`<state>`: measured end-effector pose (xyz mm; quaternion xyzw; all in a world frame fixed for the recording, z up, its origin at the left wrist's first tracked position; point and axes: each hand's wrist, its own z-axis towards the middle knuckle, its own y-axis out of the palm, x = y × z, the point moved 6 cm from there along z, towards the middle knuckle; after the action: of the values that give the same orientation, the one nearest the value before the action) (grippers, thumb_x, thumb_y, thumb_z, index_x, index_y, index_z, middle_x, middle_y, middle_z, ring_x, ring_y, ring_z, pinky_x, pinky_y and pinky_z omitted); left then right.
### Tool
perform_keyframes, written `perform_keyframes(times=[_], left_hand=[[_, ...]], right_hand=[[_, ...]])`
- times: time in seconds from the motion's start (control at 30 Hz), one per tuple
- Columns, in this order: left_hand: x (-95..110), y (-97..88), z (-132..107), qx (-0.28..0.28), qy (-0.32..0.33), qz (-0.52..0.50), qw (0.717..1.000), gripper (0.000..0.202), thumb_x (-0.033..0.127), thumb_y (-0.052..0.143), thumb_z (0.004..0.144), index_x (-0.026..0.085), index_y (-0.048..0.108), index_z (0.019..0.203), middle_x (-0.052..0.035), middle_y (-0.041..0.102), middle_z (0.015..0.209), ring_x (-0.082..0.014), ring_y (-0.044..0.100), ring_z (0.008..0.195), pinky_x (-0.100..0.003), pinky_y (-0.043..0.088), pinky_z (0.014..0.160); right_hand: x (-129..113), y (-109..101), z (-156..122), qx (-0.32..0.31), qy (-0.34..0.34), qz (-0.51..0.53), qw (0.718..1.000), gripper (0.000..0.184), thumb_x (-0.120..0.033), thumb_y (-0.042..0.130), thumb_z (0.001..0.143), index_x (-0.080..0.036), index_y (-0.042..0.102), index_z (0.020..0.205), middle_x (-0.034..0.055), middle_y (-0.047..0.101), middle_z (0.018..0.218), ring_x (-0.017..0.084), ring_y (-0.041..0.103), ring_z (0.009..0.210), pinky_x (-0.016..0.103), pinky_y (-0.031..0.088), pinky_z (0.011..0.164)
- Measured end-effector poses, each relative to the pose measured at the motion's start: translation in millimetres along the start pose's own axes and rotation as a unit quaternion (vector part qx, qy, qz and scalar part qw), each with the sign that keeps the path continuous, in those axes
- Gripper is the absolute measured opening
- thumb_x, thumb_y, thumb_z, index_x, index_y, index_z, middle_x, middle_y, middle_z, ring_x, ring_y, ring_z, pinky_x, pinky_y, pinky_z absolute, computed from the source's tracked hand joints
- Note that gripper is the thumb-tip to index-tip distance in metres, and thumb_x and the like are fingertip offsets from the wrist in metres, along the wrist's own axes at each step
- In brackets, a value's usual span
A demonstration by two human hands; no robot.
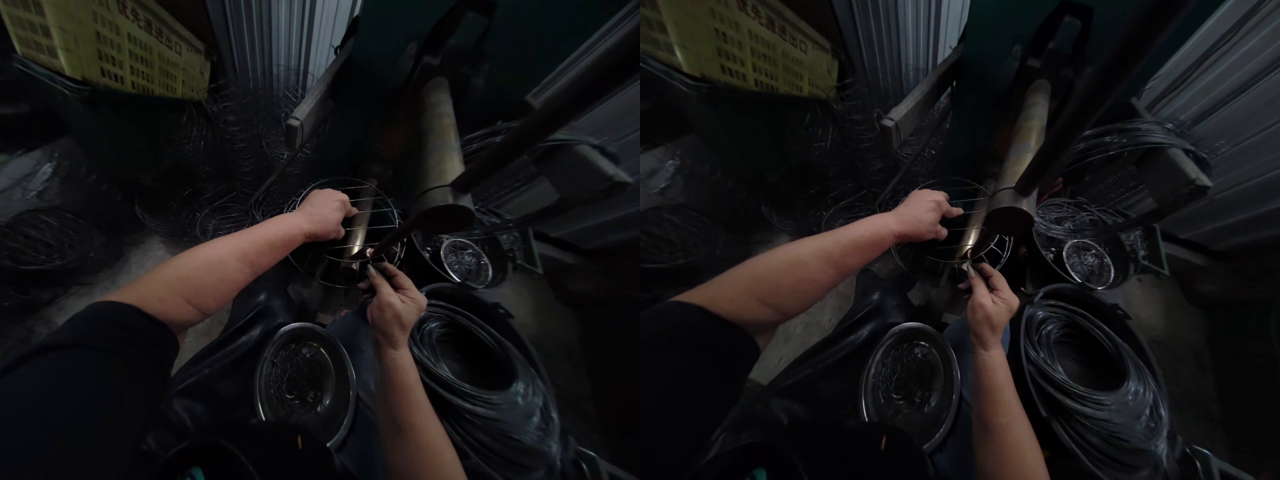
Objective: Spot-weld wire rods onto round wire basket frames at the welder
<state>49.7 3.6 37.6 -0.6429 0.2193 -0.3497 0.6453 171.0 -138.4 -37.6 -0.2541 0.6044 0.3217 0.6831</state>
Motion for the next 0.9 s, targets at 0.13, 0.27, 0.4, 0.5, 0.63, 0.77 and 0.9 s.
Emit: perform_keyframes(times=[0.13, 0.27, 0.4, 0.5, 0.63, 0.77, 0.9], left_hand=[[-2, 2.0, 4, -0.004, -0.005, -0.011, 1.0, 0.052, 0.025, 0.062, 0.068, 0.022, 0.067, 0.12, -0.0086, 0.07, 0.105, -0.0265, 0.064, 0.098, -0.031, 0.046, 0.076], [-3, 3.6, 7, -0.017, -0.006, -0.023, 1.0, 0.051, 0.023, 0.063, 0.066, 0.021, 0.068, 0.117, -0.0086, 0.071, 0.105, -0.026, 0.064, 0.099, -0.032, 0.047, 0.079], [-4, 5.5, 8, -0.04, -0.017, -0.025, 0.999, 0.053, 0.024, 0.066, 0.065, 0.02, 0.068, 0.118, -0.0085, 0.072, 0.107, -0.0253, 0.064, 0.098, -0.032, 0.047, 0.079], [-6, 7.8, 7, -0.058, -0.029, -0.032, 0.997, 0.055, 0.026, 0.067, 0.065, 0.022, 0.067, 0.119, -0.0074, 0.072, 0.106, -0.0246, 0.064, 0.097, -0.031, 0.047, 0.077], [-7, 8.6, 8, -0.061, -0.034, -0.045, 0.997, 0.057, 0.027, 0.069, 0.064, 0.023, 0.065, 0.121, -0.0059, 0.071, 0.108, -0.0238, 0.063, 0.099, -0.029, 0.046, 0.078], [-7, 6.9, 10, -0.071, -0.042, -0.05, 0.995, 0.059, 0.028, 0.073, 0.064, 0.02, 0.064, 0.122, -0.0067, 0.07, 0.112, -0.0248, 0.062, 0.104, -0.029, 0.046, 0.083], [-5, 3.7, 10, -0.08, -0.04, -0.043, 0.995, 0.06, 0.027, 0.073, 0.065, 0.019, 0.063, 0.123, -0.0075, 0.069, 0.115, -0.0246, 0.061, 0.107, -0.029, 0.044, 0.086]], right_hand=[[-1, 1, 3, -0.002, 0.005, 0.005, 1.0, 0.022, -0.031, 0.075, 0.067, -0.014, 0.071, 0.081, -0.0008, 0.062, 0.054, 0.012, 0.054, 0.042, 0.021, 0.039, 0.04], [0, 3, 4, -0.005, 0.022, 0.023, 0.999, 0.022, -0.03, 0.077, 0.066, -0.014, 0.071, 0.081, -0.0013, 0.061, 0.053, 0.011, 0.053, 0.042, 0.021, 0.039, 0.041], [-5, -1, 5, -0.052, 0.025, -0.019, 0.998, 0.027, -0.034, 0.074, 0.07, -0.013, 0.072, 0.087, -0.0012, 0.061, 0.053, 0.011, 0.049, 0.043, 0.022, 0.036, 0.042], [-13, -8, 4, -0.097, -0.013, -0.142, 0.985, 0.03, -0.036, 0.071, 0.072, -0.014, 0.073, 0.092, 0.0003, 0.065, 0.062, 0.013, 0.053, 0.05, 0.025, 0.041, 0.05], [-19, -10, 5, -0.116, -0.091, -0.244, 0.959, 0.023, -0.035, 0.062, 0.077, -0.018, 0.074, 0.087, 0.0032, 0.07, 0.079, 0.018, 0.062, 0.071, 0.029, 0.047, 0.068], [-11, -6, 6, -0.129, -0.102, -0.205, 0.965, 0.022, -0.033, 0.059, 0.077, -0.019, 0.072, 0.086, 0.0038, 0.07, 0.082, 0.019, 0.063, 0.077, 0.031, 0.048, 0.074], [-5, -7, 6, -0.107, -0.114, -0.177, 0.972, 0.02, -0.033, 0.059, 0.079, -0.018, 0.07, 0.085, 0.0028, 0.068, 0.077, 0.018, 0.061, 0.071, 0.031, 0.048, 0.07]])
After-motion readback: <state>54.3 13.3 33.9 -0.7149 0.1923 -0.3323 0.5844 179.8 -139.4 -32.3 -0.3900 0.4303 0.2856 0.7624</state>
